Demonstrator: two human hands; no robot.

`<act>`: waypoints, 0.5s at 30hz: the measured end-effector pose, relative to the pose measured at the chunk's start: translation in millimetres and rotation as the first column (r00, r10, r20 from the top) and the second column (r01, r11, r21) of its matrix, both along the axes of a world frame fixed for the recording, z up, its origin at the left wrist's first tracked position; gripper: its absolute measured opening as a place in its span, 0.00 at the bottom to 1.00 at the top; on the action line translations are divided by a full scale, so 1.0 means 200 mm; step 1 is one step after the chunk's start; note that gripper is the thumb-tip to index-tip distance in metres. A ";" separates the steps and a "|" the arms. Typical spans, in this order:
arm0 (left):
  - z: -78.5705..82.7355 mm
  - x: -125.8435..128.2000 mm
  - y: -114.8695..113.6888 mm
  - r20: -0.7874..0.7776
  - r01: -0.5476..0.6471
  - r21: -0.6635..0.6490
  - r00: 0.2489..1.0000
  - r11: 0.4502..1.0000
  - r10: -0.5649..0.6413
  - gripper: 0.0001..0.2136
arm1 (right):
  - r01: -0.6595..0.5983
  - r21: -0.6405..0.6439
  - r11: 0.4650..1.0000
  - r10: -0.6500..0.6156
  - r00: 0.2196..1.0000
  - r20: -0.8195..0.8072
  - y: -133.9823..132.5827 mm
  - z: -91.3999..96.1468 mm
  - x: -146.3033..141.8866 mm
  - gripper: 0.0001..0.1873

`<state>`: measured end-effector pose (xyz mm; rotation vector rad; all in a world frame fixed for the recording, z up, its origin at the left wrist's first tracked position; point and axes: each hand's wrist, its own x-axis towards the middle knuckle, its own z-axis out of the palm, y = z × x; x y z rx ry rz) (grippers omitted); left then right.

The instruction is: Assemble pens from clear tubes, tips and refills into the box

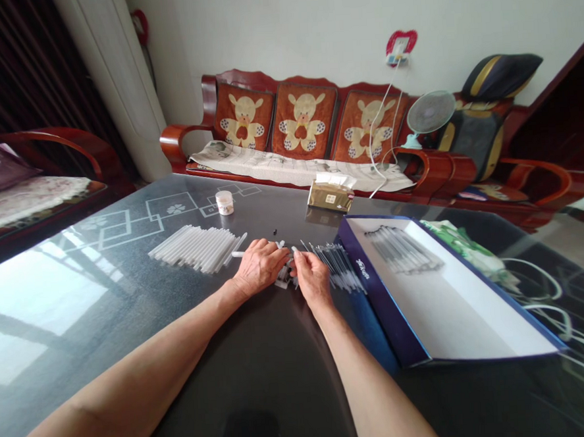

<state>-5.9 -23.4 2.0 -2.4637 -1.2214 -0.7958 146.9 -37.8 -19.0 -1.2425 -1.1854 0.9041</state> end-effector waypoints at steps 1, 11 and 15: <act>0.00 0.00 0.00 0.003 0.000 0.007 1.000 1.000 0.000 0.14 | -0.010 0.013 1.000 0.010 1.000 -0.002 0.00 0.00 0.00 0.20; 0.00 0.00 0.00 0.008 0.001 0.020 1.000 1.000 -0.001 0.16 | 0.045 0.012 0.999 -0.046 0.998 0.048 -0.01 0.03 -0.01 0.22; 0.00 0.00 0.01 0.008 0.004 0.022 1.000 1.000 -0.004 0.15 | 0.013 0.062 0.998 -0.019 0.996 0.087 -0.01 0.02 -0.01 0.20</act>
